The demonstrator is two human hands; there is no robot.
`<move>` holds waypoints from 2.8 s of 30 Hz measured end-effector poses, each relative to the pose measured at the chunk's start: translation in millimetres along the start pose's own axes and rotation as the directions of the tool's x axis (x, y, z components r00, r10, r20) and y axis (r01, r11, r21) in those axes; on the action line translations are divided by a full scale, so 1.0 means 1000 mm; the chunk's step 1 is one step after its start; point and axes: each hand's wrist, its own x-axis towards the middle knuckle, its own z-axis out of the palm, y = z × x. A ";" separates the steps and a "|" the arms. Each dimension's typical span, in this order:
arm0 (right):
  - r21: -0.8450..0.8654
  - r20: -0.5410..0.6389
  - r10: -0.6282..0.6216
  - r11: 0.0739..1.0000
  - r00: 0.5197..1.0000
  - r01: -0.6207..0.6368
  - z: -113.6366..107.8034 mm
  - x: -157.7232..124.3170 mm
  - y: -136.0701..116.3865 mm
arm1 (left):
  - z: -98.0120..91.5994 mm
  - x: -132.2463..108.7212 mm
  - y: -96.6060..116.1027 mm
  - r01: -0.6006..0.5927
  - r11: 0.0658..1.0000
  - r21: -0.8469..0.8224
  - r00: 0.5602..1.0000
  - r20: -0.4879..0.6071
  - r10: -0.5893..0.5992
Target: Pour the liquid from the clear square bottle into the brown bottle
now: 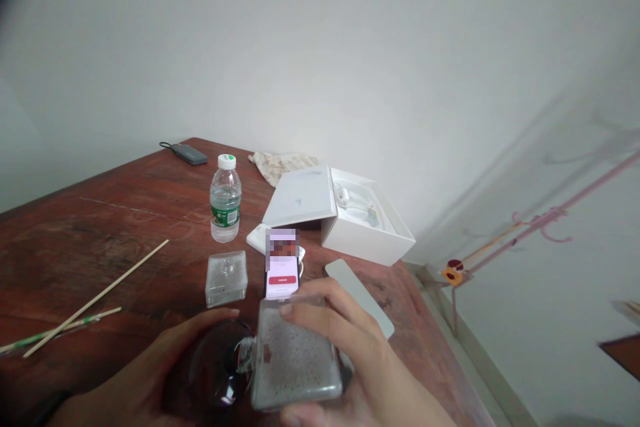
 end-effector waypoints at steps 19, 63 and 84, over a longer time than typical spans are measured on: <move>-0.032 -0.010 -0.032 0.999 0.999 0.031 0.001 -0.002 -0.002 | 0.002 0.003 0.010 0.009 1.000 -0.007 1.000 0.017 -0.009; 0.003 0.010 -0.026 1.000 1.000 0.026 -0.001 0.006 -0.007 | 0.007 0.004 0.012 0.022 0.995 -0.095 0.999 0.029 -0.020; -0.023 -0.029 -0.009 1.000 1.000 0.009 -0.001 0.007 -0.012 | 0.004 -0.001 0.006 0.032 0.998 -0.044 0.999 -0.017 -0.033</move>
